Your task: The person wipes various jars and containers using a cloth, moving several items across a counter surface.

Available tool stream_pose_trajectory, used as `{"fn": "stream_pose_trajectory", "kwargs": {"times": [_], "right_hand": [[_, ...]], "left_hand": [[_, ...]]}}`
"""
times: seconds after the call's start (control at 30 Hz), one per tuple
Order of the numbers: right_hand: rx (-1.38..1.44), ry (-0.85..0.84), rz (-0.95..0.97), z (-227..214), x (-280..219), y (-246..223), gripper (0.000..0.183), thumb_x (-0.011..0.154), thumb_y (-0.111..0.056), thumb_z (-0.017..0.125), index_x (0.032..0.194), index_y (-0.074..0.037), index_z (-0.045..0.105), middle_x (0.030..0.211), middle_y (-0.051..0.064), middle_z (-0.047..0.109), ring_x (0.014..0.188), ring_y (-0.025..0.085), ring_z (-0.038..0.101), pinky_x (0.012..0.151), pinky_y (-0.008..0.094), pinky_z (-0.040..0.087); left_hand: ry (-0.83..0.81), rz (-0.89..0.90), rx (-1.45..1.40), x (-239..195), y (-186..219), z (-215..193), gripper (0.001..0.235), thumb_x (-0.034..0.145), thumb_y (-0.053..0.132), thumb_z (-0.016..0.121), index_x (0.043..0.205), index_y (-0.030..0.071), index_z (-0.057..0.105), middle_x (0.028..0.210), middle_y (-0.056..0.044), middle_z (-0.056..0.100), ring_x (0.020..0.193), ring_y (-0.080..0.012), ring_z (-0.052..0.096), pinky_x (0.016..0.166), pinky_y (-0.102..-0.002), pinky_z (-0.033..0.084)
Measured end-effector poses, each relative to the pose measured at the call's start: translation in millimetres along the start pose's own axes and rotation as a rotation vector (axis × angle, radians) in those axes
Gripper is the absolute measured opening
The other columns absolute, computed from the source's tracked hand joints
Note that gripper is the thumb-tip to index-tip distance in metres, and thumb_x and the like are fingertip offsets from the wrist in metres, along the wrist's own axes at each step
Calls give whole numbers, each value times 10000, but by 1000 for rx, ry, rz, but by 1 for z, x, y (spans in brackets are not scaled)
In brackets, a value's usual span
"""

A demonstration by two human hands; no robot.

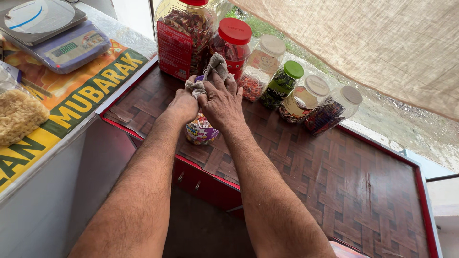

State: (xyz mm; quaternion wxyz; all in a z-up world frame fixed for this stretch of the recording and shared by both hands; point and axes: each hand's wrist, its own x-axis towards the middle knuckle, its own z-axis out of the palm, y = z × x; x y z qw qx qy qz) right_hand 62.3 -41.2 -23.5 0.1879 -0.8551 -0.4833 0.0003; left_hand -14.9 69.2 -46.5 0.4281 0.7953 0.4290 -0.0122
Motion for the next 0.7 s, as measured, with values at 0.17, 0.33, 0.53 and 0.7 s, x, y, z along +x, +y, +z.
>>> {"fn": "stream_pose_trajectory", "kwargs": {"times": [0.17,0.33,0.53,0.7], "right_hand": [[-38,48,-93,18,7,15,509,1084,-422,367,1554,-243,448,1715,221,159,1598,411,127,1302,532,145],[90,9,-40,26,16,30,731,1020,-442,481,1638,-174,199,1698,228,61,1563,392,95,1257,494,131],[27,-132,73,11,19,23,641,994,-487,534,1575,-266,373,1733,95,151,1579,372,176,1282,475,208],[-139,-195,133,-6,15,0,609,938,-516,573,1503,-322,451,1721,32,171,1565,324,191,1191,621,247]], "left_hand": [[225,374,329,-6,-2,3,649,1061,130,422,1639,309,187,1715,-29,159,1547,-247,281,1246,-407,345],[10,407,325,25,-7,-4,660,1033,174,486,1626,230,204,1701,-73,86,1567,-238,166,1276,-401,251],[-208,346,313,51,-7,-16,744,882,222,660,1559,130,365,1682,-136,129,1549,-297,235,1258,-396,332],[-115,381,518,31,3,-19,1055,688,376,914,1536,95,352,1548,-138,295,1524,-311,246,1262,-382,335]]}}
